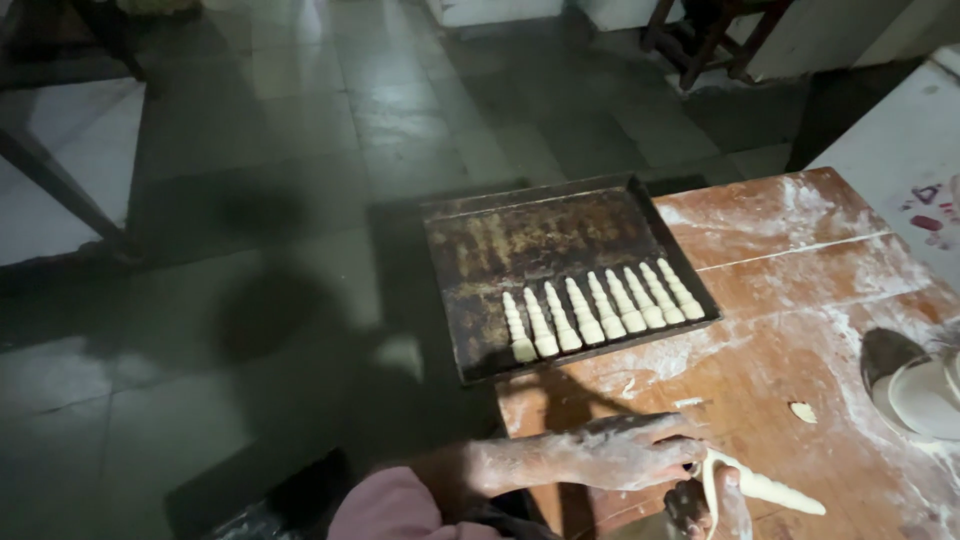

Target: The recorder is wrapping thin strips of dough around conical metal molds to create bread horns or cream horn shells.

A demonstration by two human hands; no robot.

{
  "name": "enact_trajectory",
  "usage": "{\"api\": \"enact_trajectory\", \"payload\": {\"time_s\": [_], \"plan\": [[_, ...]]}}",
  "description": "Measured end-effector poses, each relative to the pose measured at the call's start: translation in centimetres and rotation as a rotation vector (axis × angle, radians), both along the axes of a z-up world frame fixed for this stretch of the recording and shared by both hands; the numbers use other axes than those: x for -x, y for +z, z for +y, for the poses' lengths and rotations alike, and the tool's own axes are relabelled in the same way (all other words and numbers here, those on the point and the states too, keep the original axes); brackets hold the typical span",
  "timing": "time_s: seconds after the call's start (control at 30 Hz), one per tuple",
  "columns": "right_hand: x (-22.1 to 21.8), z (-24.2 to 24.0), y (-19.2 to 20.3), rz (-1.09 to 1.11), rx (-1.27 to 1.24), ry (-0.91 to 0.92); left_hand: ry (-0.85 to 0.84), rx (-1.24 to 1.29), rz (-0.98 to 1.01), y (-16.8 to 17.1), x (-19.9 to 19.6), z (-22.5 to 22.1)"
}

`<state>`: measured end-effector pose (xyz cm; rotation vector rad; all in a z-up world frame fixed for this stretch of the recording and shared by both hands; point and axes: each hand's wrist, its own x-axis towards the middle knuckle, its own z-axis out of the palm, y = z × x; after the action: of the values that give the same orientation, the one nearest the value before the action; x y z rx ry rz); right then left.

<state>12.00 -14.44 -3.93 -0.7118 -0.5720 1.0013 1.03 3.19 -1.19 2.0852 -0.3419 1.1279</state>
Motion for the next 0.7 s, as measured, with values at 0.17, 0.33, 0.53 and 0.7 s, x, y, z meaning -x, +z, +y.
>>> {"api": "enact_trajectory", "payload": {"time_s": [0.17,0.33,0.53,0.7], "plan": [[-0.4,0.5,-0.6,-0.123,0.246,-0.463,0.008,0.053,0.11,4.9,3.6,-0.8],[2.0,0.5,-0.1,-0.472,0.234,-0.598,-0.223,0.662,0.287,5.3,5.6,-0.4],[4.1,2.4,1.7,-0.463,0.224,-0.484,-0.614,1.268,0.466,2.3,5.4,1.3],[2.6,1.4,0.7,-0.591,0.221,-0.351,-0.755,1.579,0.486,-2.7,4.2,0.5]]}}
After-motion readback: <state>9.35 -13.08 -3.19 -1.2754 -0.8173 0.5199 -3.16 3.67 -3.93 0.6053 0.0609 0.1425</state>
